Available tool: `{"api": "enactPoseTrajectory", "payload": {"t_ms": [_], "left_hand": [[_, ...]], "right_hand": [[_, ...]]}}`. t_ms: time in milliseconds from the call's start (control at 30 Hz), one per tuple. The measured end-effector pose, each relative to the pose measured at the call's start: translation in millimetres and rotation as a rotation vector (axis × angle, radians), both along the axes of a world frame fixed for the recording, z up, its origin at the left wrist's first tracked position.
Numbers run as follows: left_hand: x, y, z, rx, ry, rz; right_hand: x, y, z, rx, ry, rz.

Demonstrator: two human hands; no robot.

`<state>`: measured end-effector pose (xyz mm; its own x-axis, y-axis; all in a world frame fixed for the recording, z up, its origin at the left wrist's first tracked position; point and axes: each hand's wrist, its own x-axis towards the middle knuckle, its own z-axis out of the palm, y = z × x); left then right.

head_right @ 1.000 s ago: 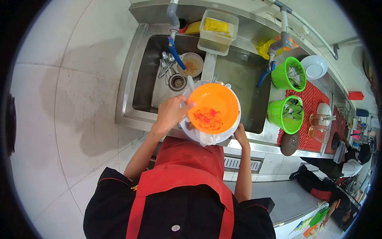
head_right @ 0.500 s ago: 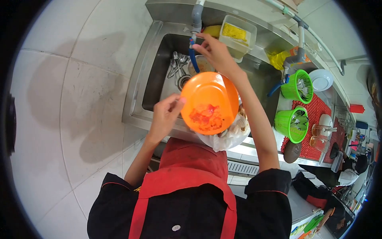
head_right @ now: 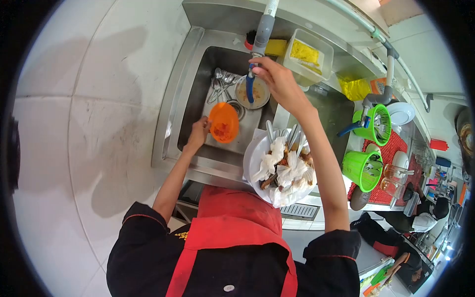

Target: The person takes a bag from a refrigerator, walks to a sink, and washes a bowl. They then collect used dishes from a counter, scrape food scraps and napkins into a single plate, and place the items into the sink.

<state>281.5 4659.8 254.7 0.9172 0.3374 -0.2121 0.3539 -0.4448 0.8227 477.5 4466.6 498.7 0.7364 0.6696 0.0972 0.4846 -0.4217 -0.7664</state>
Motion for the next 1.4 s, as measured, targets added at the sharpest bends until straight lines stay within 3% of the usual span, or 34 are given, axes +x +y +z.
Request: {"api": "enactPoseTrajectory", "payload": {"t_ms": [67,133,233,333,467,567,667,867,933,1000,1100,1133,1200,1267,1333,1400], "left_hand": [[14.4,-5.3,-22.5,-0.131,0.070,-0.094],[21.0,-11.6,-47.3,-0.266,0.096,-0.159],[25.6,-23.0,-89.6,-0.465,0.062,-0.220],[27.3,-31.4,-103.4,-0.470,0.208,-0.204],[25.2,-27.9,-108.5,-0.375,0.403,-0.226],[22.6,-27.4,-113.4,-0.175,0.476,-0.319],[18.2,-28.9,-126.0,-0.171,0.461,-0.366],[19.5,-27.8,-143.6,-0.102,0.372,-0.452],[18.2,-25.6,-149.7,0.005,0.426,-0.525],[22.5,-20.7,-128.8,-0.043,0.368,-0.483],[31.5,-16.4,-90.5,-0.224,0.329,-0.322],[31.8,-14.6,-78.0,-0.302,0.328,-0.252],[30.1,-8.0,-47.3,-0.349,0.232,-0.223],[24.7,-10.8,-14.5,-0.384,0.125,-0.179],[17.0,-16.3,21.4,-0.392,0.006,-0.131],[13.3,-27.0,55.4,-0.373,0.034,-0.107]], "right_hand": [[13.4,-5.6,-8.5,0.020,0.292,-0.169],[34.8,-22.8,-50.5,0.067,0.590,-0.374],[54.0,-21.6,-106.3,-0.264,1.030,-0.254],[67.7,-12.3,-180.1,-0.200,1.430,-0.113],[71.6,2.2,-227.5,-0.139,1.594,0.092],[65.9,16.7,-239.0,-0.404,1.627,-0.022],[63.5,13.4,-227.3,-0.398,1.593,0.066],[64.4,2.8,-243.8,-0.493,1.582,0.018],[60.9,3.3,-238.9,-0.508,1.477,-0.026],[55.4,8.6,-222.6,-0.558,1.312,-0.072],[64.1,16.9,-165.7,-0.801,0.388,0.461],[64.3,14.2,-154.3,-0.734,0.305,0.339],[57.1,12.2,-82.8,-0.760,0.250,0.347],[49.8,-7.2,-43.0,-0.522,0.247,0.460],[23.5,0.9,19.4,-0.615,0.220,0.269],[7.9,10.1,34.9,-0.655,0.086,0.123]]}}
